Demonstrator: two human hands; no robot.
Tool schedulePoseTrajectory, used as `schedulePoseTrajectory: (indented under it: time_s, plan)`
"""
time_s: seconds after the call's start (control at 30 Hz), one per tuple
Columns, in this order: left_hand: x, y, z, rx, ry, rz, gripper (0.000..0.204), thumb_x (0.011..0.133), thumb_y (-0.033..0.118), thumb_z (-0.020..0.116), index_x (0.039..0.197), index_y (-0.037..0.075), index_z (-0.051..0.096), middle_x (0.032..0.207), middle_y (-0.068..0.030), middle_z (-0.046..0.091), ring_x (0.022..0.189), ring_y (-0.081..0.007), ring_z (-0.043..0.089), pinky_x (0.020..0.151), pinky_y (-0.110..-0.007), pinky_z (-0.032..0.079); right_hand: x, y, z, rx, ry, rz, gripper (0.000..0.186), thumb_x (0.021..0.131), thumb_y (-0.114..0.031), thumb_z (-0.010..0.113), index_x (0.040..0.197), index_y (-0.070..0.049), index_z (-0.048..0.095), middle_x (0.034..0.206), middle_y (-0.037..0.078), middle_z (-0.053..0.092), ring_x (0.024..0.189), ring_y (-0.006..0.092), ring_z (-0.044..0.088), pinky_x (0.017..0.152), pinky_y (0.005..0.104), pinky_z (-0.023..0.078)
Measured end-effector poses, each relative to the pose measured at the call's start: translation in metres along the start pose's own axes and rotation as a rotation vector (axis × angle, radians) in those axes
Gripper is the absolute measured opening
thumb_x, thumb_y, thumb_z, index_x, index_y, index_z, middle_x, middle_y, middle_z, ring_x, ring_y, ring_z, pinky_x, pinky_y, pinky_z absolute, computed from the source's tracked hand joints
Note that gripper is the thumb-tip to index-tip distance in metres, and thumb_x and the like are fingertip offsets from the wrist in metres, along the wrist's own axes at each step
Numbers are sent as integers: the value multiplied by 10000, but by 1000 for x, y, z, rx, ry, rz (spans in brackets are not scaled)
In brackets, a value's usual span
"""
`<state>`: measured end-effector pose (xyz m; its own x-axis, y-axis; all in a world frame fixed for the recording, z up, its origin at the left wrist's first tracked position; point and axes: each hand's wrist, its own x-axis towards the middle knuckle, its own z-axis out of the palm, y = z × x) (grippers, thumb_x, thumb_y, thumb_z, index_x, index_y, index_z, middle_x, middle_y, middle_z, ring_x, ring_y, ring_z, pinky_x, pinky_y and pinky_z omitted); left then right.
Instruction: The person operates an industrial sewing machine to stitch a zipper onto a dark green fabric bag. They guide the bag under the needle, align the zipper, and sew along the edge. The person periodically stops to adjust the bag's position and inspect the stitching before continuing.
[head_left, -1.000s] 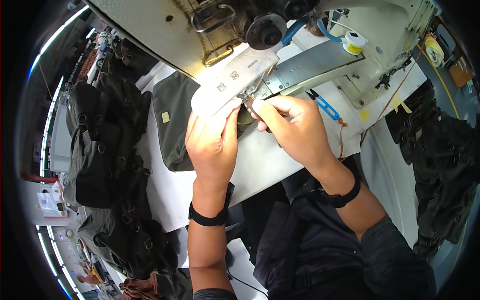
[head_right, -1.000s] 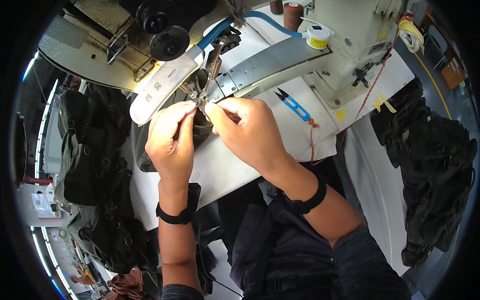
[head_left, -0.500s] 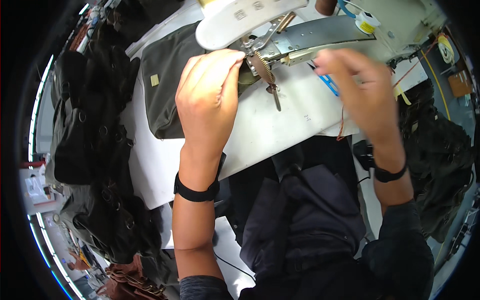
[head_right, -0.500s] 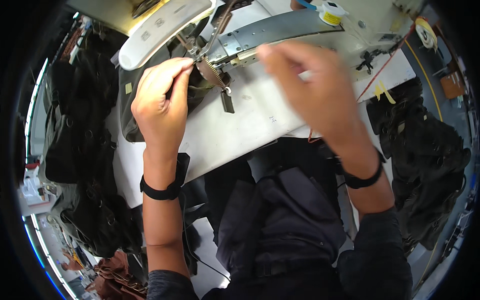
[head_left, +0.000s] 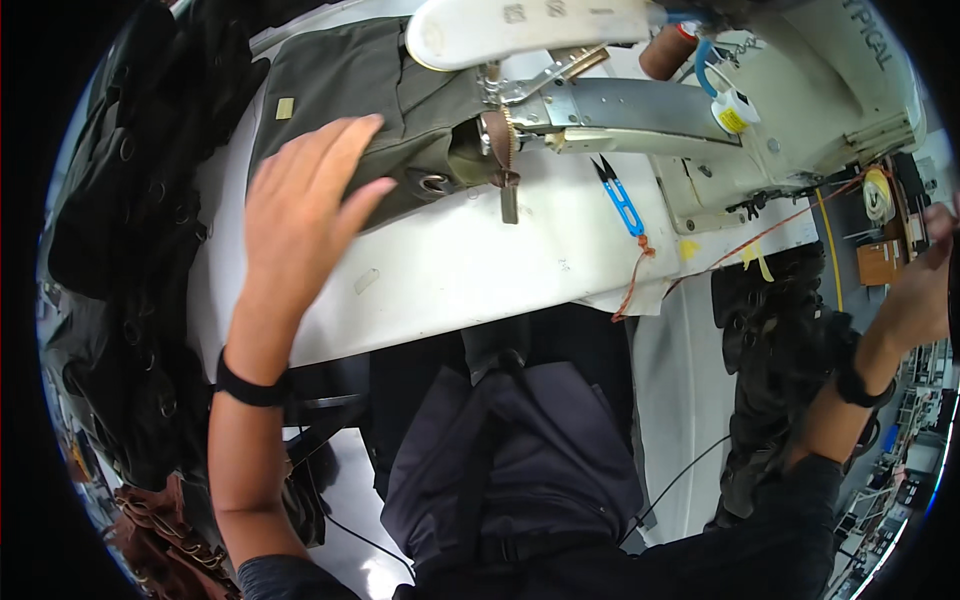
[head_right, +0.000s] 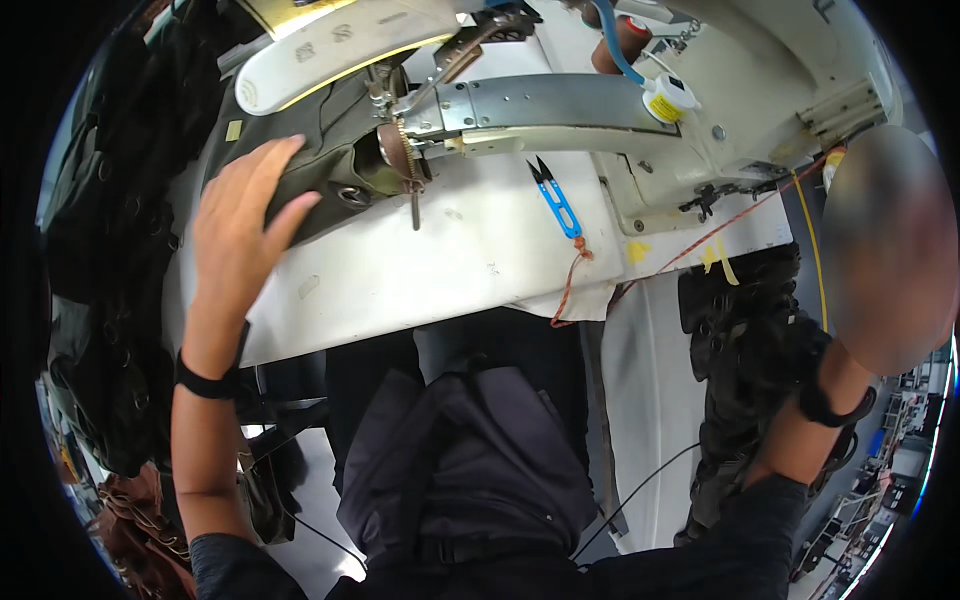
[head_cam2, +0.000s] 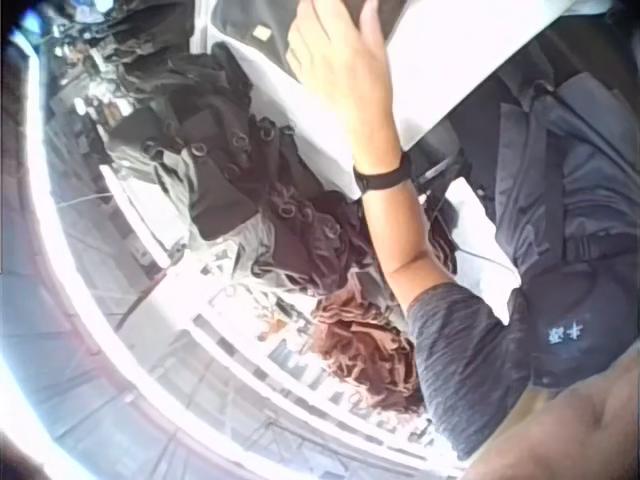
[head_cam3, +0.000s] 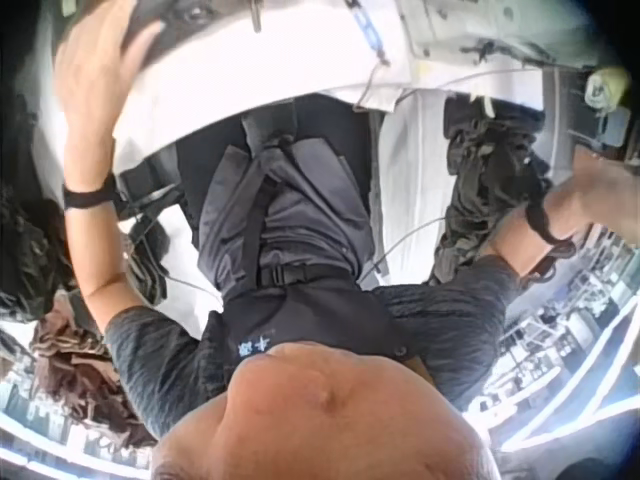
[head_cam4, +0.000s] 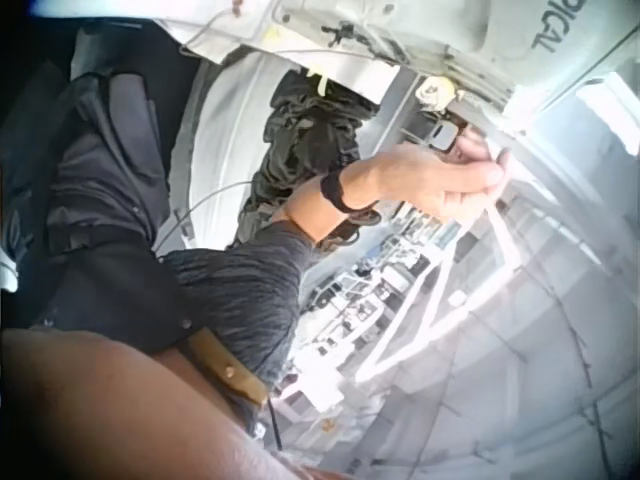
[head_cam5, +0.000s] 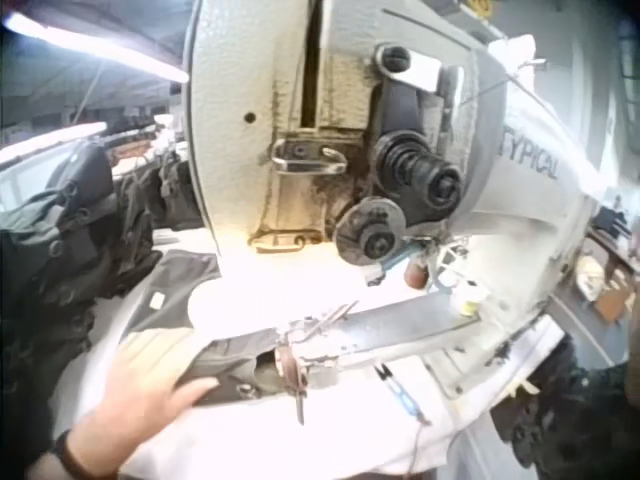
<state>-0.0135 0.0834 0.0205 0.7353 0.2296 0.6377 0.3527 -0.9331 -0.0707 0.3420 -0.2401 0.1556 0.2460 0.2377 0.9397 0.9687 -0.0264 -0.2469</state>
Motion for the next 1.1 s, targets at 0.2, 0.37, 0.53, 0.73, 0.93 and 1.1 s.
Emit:
schedulePoseTrajectory:
  time_s: [0.2,0.37,0.53,0.73,0.93,1.1]
  plan:
    - [-2,19,-49,83,-303,10,124,897,61,715,1002,46,650,771,-101,606,754,-298,642,653,-425,504,-114,-75,105,126,-488,-41,352,817,-145,866,1119,-39,720,980,94,708,811,267,647,773,385,501]
    - [34,84,-118,39,-635,-113,193,956,143,700,847,39,580,726,-114,600,625,-362,622,592,-453,488,-143,-111,194,126,-335,-132,472,795,-262,823,1179,-56,642,994,63,612,933,251,578,847,402,441]
    - [84,38,-72,-241,-407,69,248,974,230,701,985,-17,695,935,-172,711,833,-395,666,748,-435,536,-143,-109,205,6,-334,-178,387,798,-134,747,1161,-40,653,956,60,596,907,245,568,825,399,436]
    - [96,-23,15,-897,-569,-33,390,949,179,743,1279,-16,676,1194,-135,712,1093,-258,652,965,-355,523,-130,-94,188,93,-448,-271,439,831,-95,748,1250,2,661,1041,127,625,930,315,576,808,442,457]
    - [104,-33,37,-1365,-859,-347,530,932,151,777,1423,19,623,1355,-63,672,1212,-165,608,1049,-320,496,-97,-75,185,18,-481,-578,295,720,-145,669,977,-3,690,974,93,597,949,277,573,869,405,483]
    - [92,-28,44,-1452,-759,-310,589,920,136,780,1467,28,592,1399,-80,656,1239,-170,601,1088,-311,471,-81,-68,185,-26,-518,-741,279,670,-160,684,908,-17,706,999,81,613,961,277,594,901,406,498]
